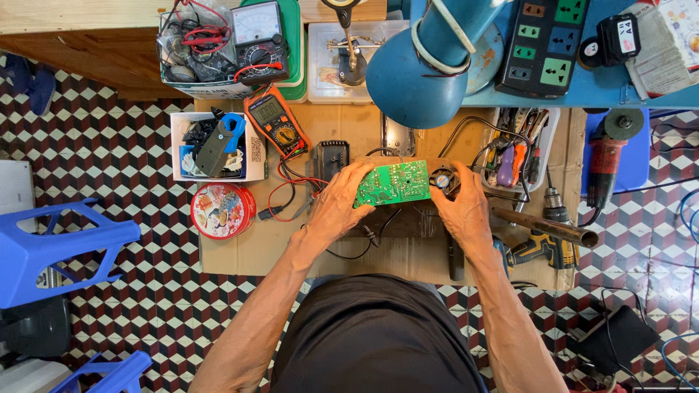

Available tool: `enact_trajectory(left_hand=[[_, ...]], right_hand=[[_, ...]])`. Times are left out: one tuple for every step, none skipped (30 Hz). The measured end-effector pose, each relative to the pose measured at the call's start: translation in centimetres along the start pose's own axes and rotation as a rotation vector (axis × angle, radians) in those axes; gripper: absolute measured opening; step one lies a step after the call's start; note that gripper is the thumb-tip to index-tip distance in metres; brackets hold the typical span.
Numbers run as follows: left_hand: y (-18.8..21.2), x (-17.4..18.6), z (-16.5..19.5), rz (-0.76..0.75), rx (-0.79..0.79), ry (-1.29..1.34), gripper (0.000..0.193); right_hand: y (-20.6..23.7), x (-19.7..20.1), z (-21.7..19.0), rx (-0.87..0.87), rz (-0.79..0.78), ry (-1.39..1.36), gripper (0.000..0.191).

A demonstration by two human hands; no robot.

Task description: The person tests a green circuit board by connecting it to a power supply and multimeter, then attaches a small fan to the board and observes it spinning. The person uses a magnifying glass to inspect the board and continues testing with probes.

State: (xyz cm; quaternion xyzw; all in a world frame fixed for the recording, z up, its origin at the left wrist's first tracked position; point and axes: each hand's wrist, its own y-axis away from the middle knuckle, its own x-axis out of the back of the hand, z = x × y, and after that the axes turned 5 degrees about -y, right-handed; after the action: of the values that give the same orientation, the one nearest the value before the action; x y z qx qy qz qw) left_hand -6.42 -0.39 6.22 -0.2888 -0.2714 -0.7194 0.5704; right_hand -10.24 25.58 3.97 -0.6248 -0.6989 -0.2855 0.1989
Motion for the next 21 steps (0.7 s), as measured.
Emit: enact_trajectory(left_hand=[[0.0,0.0,0.0,-0.005,0.009,0.001,0.081],[0.1,0.0,0.0,-0.010,0.020,0.002,0.082],[0.1,0.0,0.0,-0.015,0.030,0.003,0.082],[0.1,0.0,0.0,-0.010,0.022,0.002,0.082],[0.1,0.0,0.0,-0.006,0.013,0.000,0.082],[0.0,0.0,0.0,-0.002,0.004,-0.001,0.083],[0.1,0.0,0.0,-0.003,0.006,0.003,0.083],[0.1,0.0,0.1,-0.003,0.008,0.007,0.083],[0.0,0.0,0.1,-0.002,0.010,0.010,0.083],[0.0,0.0,0.1,-0.008,0.015,0.011,0.083],[0.1,0.0,0.1,-0.014,0.021,0.011,0.083],[0.1,0.0,0.2,-0.019,0.027,0.012,0.082],[0.1,0.0,0.2,-0.021,0.030,0.010,0.082],[0.0,-0.1,0.1,-0.022,0.033,0.008,0.082],[0.0,-0.1,0.1,-0.024,0.037,0.007,0.082],[0.0,-0.1,0.0,-0.014,0.025,0.011,0.082],[0.1,-0.2,0.0,-0.003,0.014,0.016,0.082],[0.1,-0.2,-0.2,0.009,0.005,0.020,0.081],[0.1,-0.2,-0.3,0.007,0.004,0.030,0.081],[0.0,-0.3,-0.5,0.008,0.006,0.039,0.081],[0.0,-0.2,-0.7,0.010,0.011,0.046,0.081]], right_hand=[[0.1,0.3,0.0,-0.056,-0.029,-0.047,0.066],[0.2,0.5,0.1,-0.112,-0.060,-0.094,0.067],[0.3,0.6,0.1,-0.101,-0.067,-0.111,0.069],[0.5,0.8,0.2,-0.090,-0.073,-0.129,0.071],[0.6,0.9,0.2,-0.079,-0.079,-0.146,0.073],[0.7,0.9,0.3,-0.092,-0.079,-0.144,0.073],[0.7,0.9,0.4,-0.105,-0.079,-0.143,0.073],[0.7,0.9,0.5,-0.118,-0.078,-0.141,0.072],[0.7,0.9,0.6,-0.111,-0.070,-0.140,0.070],[0.8,0.8,0.7,-0.105,-0.063,-0.139,0.068],[0.8,0.7,0.8,-0.098,-0.057,-0.139,0.066],[0.8,0.7,0.9,-0.081,-0.056,-0.104,0.065],[0.8,0.6,1.0,-0.064,-0.055,-0.068,0.063],[0.7,0.6,1.0,-0.046,-0.054,-0.032,0.062],[0.6,0.5,1.0,-0.026,-0.060,-0.023,0.062],[0.4,0.4,1.0,-0.006,-0.065,-0.013,0.061],[0.3,0.4,0.9,0.015,-0.071,-0.002,0.061],[0.1,0.4,0.9,0.034,-0.058,-0.003,0.062],[0.0,0.5,0.8,0.056,-0.048,-0.005,0.062],[-0.2,0.5,0.6,0.081,-0.042,-0.007,0.063],[-0.2,0.6,0.4,0.120,-0.016,-0.001,0.062]])
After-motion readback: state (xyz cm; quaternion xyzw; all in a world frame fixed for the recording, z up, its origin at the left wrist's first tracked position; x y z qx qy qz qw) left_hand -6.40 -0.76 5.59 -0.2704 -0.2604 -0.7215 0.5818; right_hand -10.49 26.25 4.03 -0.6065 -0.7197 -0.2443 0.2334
